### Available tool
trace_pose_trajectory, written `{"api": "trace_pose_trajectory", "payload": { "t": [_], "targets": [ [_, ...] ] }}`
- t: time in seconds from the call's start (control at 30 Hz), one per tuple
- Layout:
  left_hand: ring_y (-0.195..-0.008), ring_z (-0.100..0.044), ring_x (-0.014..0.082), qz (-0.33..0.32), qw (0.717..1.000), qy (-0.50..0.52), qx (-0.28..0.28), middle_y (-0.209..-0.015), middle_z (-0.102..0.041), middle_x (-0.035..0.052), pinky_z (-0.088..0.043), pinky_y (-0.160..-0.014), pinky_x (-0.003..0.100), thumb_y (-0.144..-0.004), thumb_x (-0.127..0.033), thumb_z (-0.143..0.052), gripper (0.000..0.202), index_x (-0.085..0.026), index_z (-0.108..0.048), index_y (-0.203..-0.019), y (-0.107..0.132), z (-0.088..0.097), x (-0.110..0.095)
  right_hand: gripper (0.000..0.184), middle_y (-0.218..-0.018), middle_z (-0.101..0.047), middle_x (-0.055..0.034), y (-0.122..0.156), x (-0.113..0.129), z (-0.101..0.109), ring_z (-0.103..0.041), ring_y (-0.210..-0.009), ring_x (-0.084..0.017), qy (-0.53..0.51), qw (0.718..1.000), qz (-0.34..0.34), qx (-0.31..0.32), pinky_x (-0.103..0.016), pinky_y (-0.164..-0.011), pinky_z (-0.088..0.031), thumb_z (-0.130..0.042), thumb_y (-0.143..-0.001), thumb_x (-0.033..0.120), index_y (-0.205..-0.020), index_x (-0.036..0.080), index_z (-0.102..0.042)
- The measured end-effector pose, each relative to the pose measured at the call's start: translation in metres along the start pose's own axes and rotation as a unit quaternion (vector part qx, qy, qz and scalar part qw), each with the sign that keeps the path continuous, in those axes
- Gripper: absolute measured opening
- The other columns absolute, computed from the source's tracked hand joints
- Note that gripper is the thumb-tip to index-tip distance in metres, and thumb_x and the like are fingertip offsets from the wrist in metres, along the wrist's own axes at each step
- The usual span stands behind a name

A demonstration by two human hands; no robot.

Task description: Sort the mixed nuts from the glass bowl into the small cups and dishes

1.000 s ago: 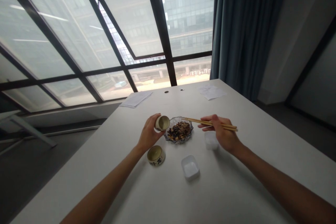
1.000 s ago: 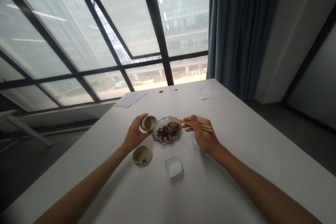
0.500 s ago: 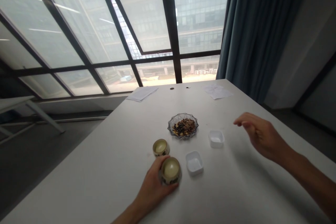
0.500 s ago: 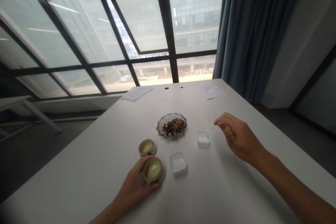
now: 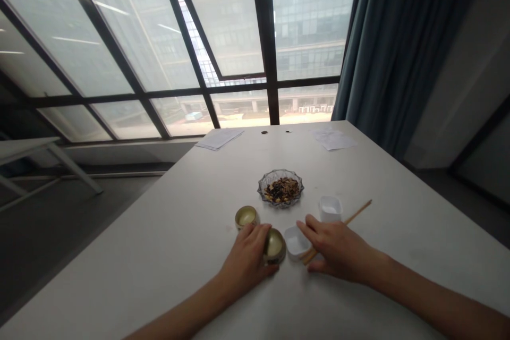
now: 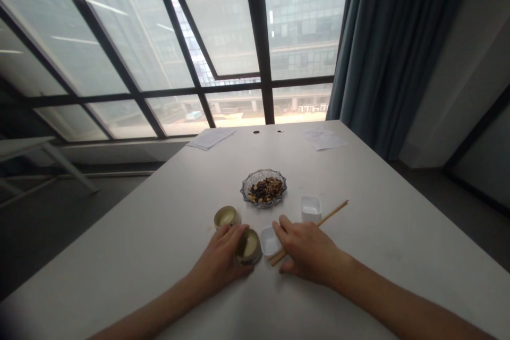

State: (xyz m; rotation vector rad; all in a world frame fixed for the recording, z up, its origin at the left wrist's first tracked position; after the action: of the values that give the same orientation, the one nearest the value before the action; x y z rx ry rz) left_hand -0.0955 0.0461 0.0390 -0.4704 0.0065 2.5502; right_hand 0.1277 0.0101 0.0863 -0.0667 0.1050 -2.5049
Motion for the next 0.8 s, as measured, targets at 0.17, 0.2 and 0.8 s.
{"api": "trace_pose_trajectory", "payload": {
  "t": [0.17, 0.2, 0.8],
  "targets": [
    [-0.125, -0.052, 0.0379, -0.033, 0.995, -0.096, 0.020, -0.137, -0.060, 0.0144, -0.044, -0.108, 0.055, -0.060, -0.046, -0.090, 0.077, -0.021, -0.061, -0.127, -0.028, 0.017, -0.010, 0.051, -0.115, -0.067, -0.0106, -0.032, -0.003, -0.001, -0.073, -0.087, -0.030, 0.018, 0.999, 0.032, 0.025, -0.039, -0.072, -0.058, -0.087, -0.074, 0.040, -0.113, 0.013, -0.067],
    [-0.124, -0.052, 0.0386, -0.034, 0.994, -0.102, 0.021, -0.136, -0.060, 0.0147, -0.044, -0.107, 0.056, -0.060, -0.046, -0.090, 0.075, -0.020, -0.062, -0.125, -0.034, 0.019, -0.010, 0.044, -0.113, -0.067, -0.0100, -0.037, -0.007, -0.001, -0.073, -0.085, -0.030, 0.021, 0.999, 0.028, 0.027, -0.038, -0.072, -0.058, -0.086, -0.074, 0.038, -0.107, 0.014, -0.068],
    [-0.138, -0.048, 0.0390, 0.011, 0.998, 0.017, -0.067, -0.150, -0.053, 0.0167, -0.039, -0.119, 0.059, -0.070, -0.061, -0.084, 0.099, -0.023, -0.047, -0.153, -0.034, 0.065, 0.077, 0.068, -0.124, -0.064, -0.0142, -0.007, -0.113, 0.031, -0.074, -0.094, -0.035, 0.045, 0.989, -0.135, 0.028, -0.040, -0.075, -0.054, -0.083, -0.076, 0.062, -0.126, 0.018, -0.068]
  ]
}}
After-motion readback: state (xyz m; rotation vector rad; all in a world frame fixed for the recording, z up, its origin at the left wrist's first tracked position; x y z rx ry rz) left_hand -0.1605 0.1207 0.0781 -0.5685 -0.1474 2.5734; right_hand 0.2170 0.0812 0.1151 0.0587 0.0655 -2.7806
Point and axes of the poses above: each hand's wrist, its own y-axis away from the middle knuckle, its own z-axis out of the back of the hand, x = y × z, the point moved 4 cm from there along -y, towards the middle knuckle
